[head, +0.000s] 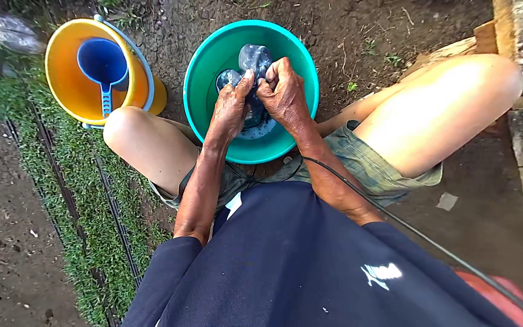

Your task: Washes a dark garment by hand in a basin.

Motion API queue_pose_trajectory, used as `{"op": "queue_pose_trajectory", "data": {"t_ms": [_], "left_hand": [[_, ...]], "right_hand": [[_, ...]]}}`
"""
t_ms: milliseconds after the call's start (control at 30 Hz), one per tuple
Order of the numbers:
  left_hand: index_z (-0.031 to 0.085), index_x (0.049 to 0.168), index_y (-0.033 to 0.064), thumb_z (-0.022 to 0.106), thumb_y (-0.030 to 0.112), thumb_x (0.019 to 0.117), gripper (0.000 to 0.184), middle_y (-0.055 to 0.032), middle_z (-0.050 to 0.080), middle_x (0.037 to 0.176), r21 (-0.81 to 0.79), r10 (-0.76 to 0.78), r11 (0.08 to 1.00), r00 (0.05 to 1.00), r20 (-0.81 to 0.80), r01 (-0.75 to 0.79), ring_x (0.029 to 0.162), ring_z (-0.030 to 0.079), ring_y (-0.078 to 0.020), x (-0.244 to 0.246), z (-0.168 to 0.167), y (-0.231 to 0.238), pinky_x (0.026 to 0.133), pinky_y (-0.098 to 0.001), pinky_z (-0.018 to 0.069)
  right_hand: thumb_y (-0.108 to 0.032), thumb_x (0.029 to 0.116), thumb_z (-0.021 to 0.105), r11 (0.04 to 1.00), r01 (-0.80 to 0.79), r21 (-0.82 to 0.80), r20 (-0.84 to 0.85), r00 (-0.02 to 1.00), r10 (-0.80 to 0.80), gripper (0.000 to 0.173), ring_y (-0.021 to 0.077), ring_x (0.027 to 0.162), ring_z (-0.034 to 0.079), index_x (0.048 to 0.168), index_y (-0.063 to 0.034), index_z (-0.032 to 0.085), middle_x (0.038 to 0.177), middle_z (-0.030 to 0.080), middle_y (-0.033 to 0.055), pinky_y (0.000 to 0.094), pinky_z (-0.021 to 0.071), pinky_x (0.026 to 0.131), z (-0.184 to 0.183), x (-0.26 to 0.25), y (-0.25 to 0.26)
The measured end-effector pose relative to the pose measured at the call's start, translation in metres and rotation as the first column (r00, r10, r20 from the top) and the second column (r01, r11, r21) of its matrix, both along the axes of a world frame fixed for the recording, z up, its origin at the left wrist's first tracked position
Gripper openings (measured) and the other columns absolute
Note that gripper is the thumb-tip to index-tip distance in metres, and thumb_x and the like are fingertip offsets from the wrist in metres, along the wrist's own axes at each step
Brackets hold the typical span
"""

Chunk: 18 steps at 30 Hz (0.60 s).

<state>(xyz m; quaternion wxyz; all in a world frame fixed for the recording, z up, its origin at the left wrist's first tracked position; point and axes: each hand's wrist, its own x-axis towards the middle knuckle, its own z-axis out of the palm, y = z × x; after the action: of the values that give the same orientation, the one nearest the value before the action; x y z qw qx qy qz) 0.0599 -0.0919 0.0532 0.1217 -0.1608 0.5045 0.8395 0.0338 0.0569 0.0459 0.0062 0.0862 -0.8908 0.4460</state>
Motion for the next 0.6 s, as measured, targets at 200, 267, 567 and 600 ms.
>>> {"op": "queue_pose_trajectory", "data": {"t_ms": [200, 267, 567, 600], "left_hand": [[0.057, 0.124, 0.0003, 0.049, 0.032, 0.1087, 0.036, -0.0144, 0.069, 0.113, -0.001, -0.073, 0.997, 0.997, 0.017, 0.073, 0.103, 0.069, -0.0246, -0.003, 0.008, -0.016, 0.091, -0.0433, 0.0591], [0.060, 0.121, 0.0015, 0.046, 0.033, 0.1094, 0.036, -0.0131, 0.070, 0.110, -0.001, -0.116, 0.993, 0.993, 0.029, 0.116, 0.100, 0.070, -0.0233, -0.001, 0.013, -0.020, 0.088, -0.0422, 0.0597], [0.058, 0.116, -0.0029, 0.066, 0.005, 0.0947, 0.024, -0.0145, 0.070, 0.103, 0.087, -0.171, 0.980, 0.981, -0.097, 0.179, 0.095, 0.071, -0.0235, 0.003, 0.008, -0.030, 0.089, -0.0441, 0.0598], [0.058, 0.116, -0.0031, 0.068, 0.003, 0.0921, 0.027, -0.0145, 0.070, 0.103, 0.086, -0.189, 0.977, 0.977, -0.099, 0.197, 0.095, 0.071, -0.0233, 0.003, 0.008, -0.030, 0.089, -0.0440, 0.0598]], "right_hand": [[-0.027, 0.1024, 0.055, 0.969, 0.001, -0.248, 0.146, 0.989, 0.037, 0.022, 0.0123, 0.080, 0.068, 0.110, -0.0100, 0.066, 0.094, 0.068, 0.0025, 0.0351, 0.0597, 0.072, -0.002, -0.015, 0.015], [-0.032, 0.1046, 0.055, 0.943, -0.070, -0.325, 0.165, 0.978, 0.129, 0.031, 0.0123, 0.099, 0.067, 0.123, -0.0091, 0.064, 0.111, 0.067, 0.0037, 0.0336, 0.0583, 0.086, -0.003, -0.018, 0.018], [-0.025, 0.1038, 0.062, 0.846, -0.117, -0.520, 0.207, 0.944, 0.258, 0.023, 0.0117, 0.069, 0.056, 0.088, -0.0092, 0.057, 0.075, 0.056, 0.0014, 0.0291, 0.0494, 0.067, -0.004, -0.018, 0.012], [-0.024, 0.1036, 0.062, 0.847, -0.108, -0.521, 0.206, 0.947, 0.247, 0.023, 0.0119, 0.069, 0.056, 0.088, -0.0091, 0.057, 0.075, 0.056, 0.0015, 0.0291, 0.0494, 0.066, -0.003, -0.018, 0.011]]}}
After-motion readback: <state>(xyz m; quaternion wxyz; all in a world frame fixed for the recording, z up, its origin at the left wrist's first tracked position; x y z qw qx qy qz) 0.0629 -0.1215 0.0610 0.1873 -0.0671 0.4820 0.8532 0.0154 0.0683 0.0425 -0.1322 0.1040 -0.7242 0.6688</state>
